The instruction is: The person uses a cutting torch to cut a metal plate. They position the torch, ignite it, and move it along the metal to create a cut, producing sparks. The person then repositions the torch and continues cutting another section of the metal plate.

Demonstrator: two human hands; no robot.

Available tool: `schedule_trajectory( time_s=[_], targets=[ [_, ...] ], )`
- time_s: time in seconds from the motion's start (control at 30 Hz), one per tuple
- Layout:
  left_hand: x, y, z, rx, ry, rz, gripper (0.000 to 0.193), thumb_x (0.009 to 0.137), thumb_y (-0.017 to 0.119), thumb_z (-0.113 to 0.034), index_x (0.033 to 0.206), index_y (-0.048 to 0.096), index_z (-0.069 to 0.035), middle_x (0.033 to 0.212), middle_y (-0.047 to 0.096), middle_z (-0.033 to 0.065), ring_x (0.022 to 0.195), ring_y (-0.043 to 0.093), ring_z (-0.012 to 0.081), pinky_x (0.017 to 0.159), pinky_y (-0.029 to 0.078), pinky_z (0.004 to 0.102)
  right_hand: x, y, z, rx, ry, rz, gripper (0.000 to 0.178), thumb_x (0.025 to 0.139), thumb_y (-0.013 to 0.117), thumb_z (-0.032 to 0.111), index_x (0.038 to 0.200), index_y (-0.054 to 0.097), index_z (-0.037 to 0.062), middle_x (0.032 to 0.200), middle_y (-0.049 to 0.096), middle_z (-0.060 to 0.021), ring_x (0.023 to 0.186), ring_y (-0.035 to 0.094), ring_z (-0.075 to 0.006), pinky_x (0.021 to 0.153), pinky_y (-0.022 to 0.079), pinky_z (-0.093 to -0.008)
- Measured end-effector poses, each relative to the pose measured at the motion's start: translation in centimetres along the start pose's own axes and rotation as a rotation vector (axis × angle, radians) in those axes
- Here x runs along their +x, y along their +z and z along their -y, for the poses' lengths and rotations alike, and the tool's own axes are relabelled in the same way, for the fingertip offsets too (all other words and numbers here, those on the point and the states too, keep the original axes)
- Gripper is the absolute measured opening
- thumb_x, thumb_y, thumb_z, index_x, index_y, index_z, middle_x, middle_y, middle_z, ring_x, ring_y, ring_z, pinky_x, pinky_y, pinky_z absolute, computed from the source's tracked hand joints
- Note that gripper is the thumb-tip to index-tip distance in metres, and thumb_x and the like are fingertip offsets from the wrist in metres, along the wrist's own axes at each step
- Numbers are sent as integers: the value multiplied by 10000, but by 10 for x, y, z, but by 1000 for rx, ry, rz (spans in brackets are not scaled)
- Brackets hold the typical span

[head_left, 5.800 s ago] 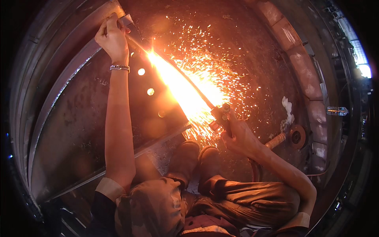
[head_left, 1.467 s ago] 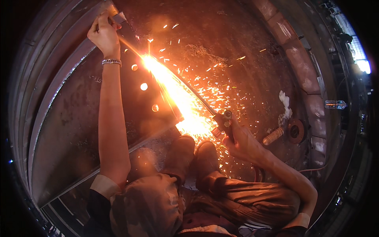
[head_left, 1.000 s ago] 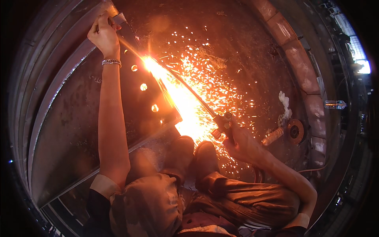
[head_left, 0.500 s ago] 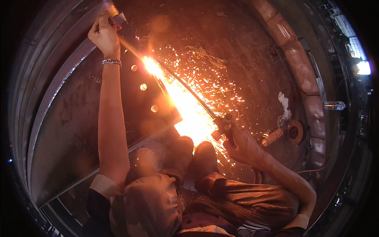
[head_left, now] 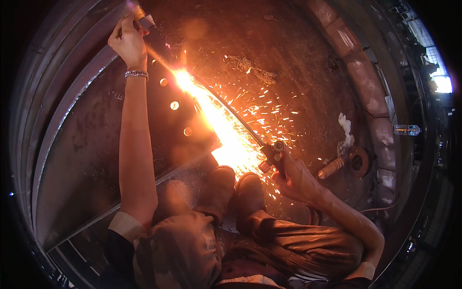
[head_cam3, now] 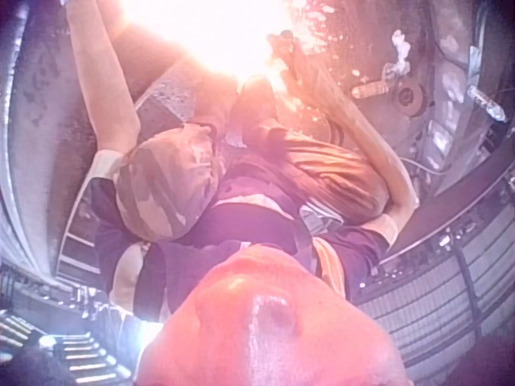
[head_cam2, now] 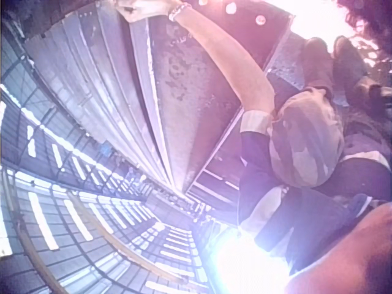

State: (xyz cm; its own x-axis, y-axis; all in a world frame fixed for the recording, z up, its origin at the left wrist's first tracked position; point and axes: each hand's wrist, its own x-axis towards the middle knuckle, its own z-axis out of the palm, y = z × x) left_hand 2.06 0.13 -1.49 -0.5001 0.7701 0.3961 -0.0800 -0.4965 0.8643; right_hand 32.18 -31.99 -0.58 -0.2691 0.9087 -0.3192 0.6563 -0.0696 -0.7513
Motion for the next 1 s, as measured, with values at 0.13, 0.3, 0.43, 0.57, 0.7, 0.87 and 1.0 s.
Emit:
schedule_trajectory(
  time_s=[0.13,0.3,0.43,0.57,0.7,0.87,1.0],
  targets=[
    [2,-1,0,-45,4,9,292,878,573,-74,606,537,26,572,490,29,449,431,111,472,467,284,-1,-5,7,18,-37,20,588,823,545,14,1361,313,-38,746,575,-183,619,584,-348,603,443,-447],
    [2,-1,1,-45,-19,-4,289,883,587,-76,616,549,29,580,495,30,452,432,109,470,469,283,-1,-5,11,-8,5,45,631,827,508,-8,1429,317,-21,1056,677,-229,834,639,-439,904,495,-484],
    [2,-2,2,-38,-7,9,290,888,588,-78,621,555,31,580,497,29,455,435,106,468,471,280,-4,-7,12,-57,8,56,635,829,510,-6,1432,312,-20,1123,665,-215,866,643,-434,914,489,-491],
    [2,-2,3,-48,-1,8,297,889,589,-86,618,553,30,578,499,27,458,437,104,467,471,277,-6,-4,10,16,102,68,661,829,515,-3,1454,300,-18,1134,653,-233,855,641,-436,884,498,-498],
    [2,-2,2,-42,-12,9,302,891,590,-97,618,554,30,580,501,25,462,440,104,468,470,276,-6,-1,5,-87,-60,18,686,833,537,11,1465,277,-46,1125,650,-246,795,640,-426,817,511,-502],
    [2,-2,1,-26,-19,-1,290,891,587,-97,631,563,31,582,501,26,465,436,103,469,466,274,-10,-1,1,-71,214,123,701,838,550,21,1478,268,-28,1096,659,-229,776,634,-415,797,513,-489],
    [1,-2,2,-32,-11,-4,284,891,589,-98,639,569,32,584,500,25,463,425,100,466,465,277,-11,0,5,-100,23,52,705,843,542,32,1487,263,-23,1032,658,-227,739,637,-402,722,514,-484]
  ],
)
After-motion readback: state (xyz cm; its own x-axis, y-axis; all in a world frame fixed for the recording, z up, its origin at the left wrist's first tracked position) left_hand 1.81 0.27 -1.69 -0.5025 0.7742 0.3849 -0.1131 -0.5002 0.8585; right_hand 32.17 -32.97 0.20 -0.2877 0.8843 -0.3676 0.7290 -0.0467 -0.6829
